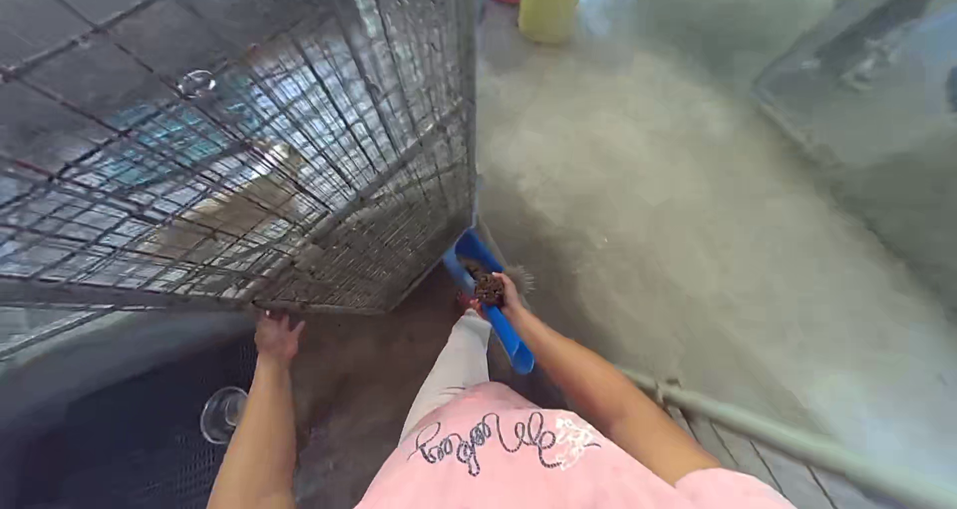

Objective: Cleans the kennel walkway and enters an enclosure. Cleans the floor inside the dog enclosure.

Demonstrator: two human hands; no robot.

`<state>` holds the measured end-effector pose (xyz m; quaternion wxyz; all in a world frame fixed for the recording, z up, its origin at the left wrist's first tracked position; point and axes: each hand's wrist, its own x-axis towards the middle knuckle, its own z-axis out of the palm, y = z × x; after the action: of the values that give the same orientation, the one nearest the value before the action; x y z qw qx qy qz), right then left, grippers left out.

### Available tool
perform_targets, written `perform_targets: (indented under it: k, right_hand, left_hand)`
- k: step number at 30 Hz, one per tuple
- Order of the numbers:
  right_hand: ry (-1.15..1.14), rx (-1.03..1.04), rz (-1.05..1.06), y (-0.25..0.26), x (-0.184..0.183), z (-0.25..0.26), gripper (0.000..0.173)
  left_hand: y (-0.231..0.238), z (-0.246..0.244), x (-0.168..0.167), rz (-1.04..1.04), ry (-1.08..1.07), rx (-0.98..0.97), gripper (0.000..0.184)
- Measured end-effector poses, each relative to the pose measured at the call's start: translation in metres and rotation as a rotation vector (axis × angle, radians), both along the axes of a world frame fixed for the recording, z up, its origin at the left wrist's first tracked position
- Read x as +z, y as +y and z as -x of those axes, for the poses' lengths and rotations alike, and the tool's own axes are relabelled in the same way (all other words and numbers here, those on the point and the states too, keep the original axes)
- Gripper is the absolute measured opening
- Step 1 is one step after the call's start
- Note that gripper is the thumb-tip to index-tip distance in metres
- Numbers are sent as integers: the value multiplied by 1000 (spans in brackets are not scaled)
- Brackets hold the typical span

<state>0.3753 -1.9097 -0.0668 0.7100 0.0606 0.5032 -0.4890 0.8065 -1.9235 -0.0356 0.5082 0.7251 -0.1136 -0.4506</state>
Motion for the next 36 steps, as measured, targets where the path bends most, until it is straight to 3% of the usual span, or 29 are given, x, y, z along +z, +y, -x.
perform_targets:
  k: [4,9,13,16,19,22,26,31,33,34,36]
  right_hand:
    - [125,15,52,-96,-20,49,34]
    - [178,147,-73,-186,-19,125,41]
    - [245,315,-61,-242,-25,175,44]
    - [375,475,12,-273,-41,198,41]
    - [409,715,13,-304,-87,230,45]
    - [394,1003,23,-342,-119,260,52]
    - [270,1307,57,-353,-133,273,55]
    - [222,1531,5,-316,-118,270,48]
    - [217,1609,32,-294,-119,267,47]
    - [252,1672,25,-282,-121,268,48]
    - [334,1837,-6,-255,-124,274,49]
  left_hand:
    - [-34,-5,1,-68,-51,46,61]
    - [-66,53,4,-275,-34,190,64]
    - [-96,165,-19,-494,296,11,62]
    - [-133,266,-29,-343,479,-143,53]
    - [-160,352,-31,-198,561,-219,50]
    - [-174,433,-42,-69,597,-171,55]
    - [-167,538,-44,3,777,86,63]
    - [-136,645,-48,-6,883,136,71]
    - [-114,676,-34,78,872,299,55]
    - [-106,695,-32,192,888,434,39]
    - [-91,729,-40,394,1002,716,25]
